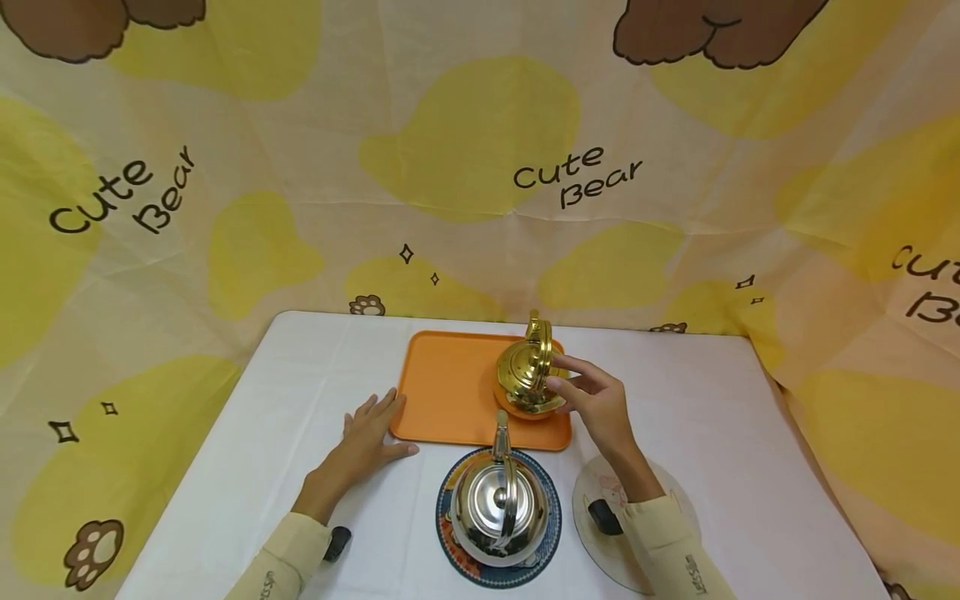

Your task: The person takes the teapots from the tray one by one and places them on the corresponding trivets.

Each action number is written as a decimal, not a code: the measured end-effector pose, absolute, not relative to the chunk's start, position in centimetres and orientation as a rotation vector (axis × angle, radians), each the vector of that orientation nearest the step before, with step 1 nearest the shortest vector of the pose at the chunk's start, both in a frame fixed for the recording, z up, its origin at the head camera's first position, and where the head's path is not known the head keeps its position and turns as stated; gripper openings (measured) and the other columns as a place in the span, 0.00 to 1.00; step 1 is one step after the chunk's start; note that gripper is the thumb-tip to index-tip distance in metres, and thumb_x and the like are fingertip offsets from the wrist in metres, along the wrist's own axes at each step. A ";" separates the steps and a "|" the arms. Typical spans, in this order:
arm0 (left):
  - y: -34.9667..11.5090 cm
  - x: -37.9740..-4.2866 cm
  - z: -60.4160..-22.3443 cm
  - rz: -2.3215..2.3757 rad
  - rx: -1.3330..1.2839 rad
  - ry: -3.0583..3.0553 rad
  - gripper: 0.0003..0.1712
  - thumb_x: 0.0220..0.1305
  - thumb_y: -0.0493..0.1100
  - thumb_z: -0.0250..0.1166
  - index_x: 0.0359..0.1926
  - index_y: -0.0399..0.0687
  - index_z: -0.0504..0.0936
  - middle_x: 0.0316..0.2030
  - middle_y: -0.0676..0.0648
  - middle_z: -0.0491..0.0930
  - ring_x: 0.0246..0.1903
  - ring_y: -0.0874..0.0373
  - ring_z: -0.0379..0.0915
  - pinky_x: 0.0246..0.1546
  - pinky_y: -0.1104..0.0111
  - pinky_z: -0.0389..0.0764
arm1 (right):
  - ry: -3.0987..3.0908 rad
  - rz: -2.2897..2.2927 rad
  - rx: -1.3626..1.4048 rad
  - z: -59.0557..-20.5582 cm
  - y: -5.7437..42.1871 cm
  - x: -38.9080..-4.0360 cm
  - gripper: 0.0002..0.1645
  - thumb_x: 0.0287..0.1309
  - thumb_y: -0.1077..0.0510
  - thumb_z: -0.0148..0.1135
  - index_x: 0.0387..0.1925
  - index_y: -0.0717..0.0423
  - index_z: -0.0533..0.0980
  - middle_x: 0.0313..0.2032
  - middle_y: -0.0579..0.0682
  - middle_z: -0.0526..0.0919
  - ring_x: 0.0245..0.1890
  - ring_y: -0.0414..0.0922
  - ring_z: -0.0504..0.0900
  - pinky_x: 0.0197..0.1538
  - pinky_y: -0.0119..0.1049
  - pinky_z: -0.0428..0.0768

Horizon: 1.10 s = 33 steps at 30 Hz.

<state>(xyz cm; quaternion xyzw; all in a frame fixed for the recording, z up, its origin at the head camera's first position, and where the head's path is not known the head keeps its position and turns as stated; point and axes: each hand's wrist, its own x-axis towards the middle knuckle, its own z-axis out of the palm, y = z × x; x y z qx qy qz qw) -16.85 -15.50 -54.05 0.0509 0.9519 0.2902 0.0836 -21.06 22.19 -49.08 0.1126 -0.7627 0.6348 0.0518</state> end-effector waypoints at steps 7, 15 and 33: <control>-15.6 -16.8 -54.1 0.860 0.157 2.839 0.55 0.61 0.55 0.78 0.82 0.43 0.61 0.83 0.38 0.52 0.83 0.32 0.41 0.75 0.26 0.37 | -2.337 1.935 0.321 -48.9 21.7 -21.3 0.24 0.71 0.61 0.69 0.64 0.64 0.80 0.50 0.36 0.88 0.41 0.44 0.89 0.38 0.46 0.91; -15.6 -16.7 -54.1 0.835 0.168 2.859 0.55 0.61 0.55 0.78 0.81 0.42 0.62 0.83 0.37 0.55 0.82 0.31 0.43 0.74 0.24 0.39 | -2.324 1.960 0.331 -48.7 21.0 -21.5 0.24 0.70 0.62 0.69 0.64 0.65 0.80 0.49 0.39 0.88 0.40 0.46 0.88 0.38 0.43 0.91; -15.6 -16.8 -54.1 0.813 0.164 2.865 0.55 0.61 0.55 0.78 0.81 0.43 0.63 0.83 0.37 0.55 0.82 0.31 0.43 0.74 0.24 0.40 | -2.302 2.019 0.375 -49.0 20.4 -22.0 0.24 0.70 0.63 0.68 0.65 0.65 0.79 0.49 0.58 0.88 0.37 0.50 0.88 0.37 0.45 0.91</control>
